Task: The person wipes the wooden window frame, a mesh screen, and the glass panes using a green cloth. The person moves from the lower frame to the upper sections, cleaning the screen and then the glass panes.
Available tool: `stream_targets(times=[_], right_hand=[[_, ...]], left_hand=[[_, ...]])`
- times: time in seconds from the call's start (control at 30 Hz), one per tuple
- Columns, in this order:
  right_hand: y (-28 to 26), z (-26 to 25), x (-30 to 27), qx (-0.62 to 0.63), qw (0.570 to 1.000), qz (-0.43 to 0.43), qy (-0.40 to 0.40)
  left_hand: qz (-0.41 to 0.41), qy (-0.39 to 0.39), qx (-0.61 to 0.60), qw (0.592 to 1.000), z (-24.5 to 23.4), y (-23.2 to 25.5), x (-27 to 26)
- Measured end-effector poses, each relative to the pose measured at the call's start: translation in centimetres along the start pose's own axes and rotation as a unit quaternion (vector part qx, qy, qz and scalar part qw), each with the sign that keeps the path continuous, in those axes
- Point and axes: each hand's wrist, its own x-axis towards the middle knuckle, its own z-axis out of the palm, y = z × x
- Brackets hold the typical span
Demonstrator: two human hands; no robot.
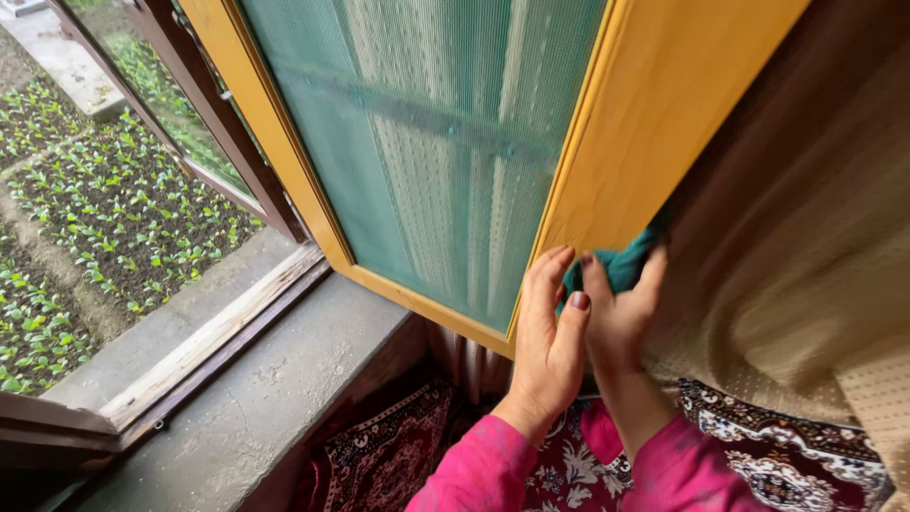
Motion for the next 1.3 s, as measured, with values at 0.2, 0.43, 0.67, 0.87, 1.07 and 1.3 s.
stream_targets(times=[0.2,0.43,0.67,0.87,1.07,1.3], right_hand=[[-10.4,-0.2,11.4,-0.219,0.932,-0.287,-0.013],[-23.4,1.4,20.3,-0.414,0.719,-0.555,-0.064],[-19.0,1.2,16.4,-0.567,0.467,-0.659,-0.159],[-17.4,0.1,17.0,-0.483,0.441,-0.71,-0.261],[-28.6,1.0,26.5,-0.465,0.508,-0.716,-0.116],[-26.8,1.7,23.4,-0.476,0.53,-0.688,-0.141]], left_hand=[[0.058,0.043,0.035,0.997,1.1,5.3,3.5],[0.1,0.079,0.048,0.991,1.2,10.0,6.1],[0.087,0.111,0.008,0.99,1.0,11.2,7.1],[0.085,0.121,0.003,0.989,0.8,10.5,7.8],[0.103,0.125,0.02,0.987,1.7,10.5,8.7],[0.097,0.127,0.027,0.987,2.6,9.6,9.1]])
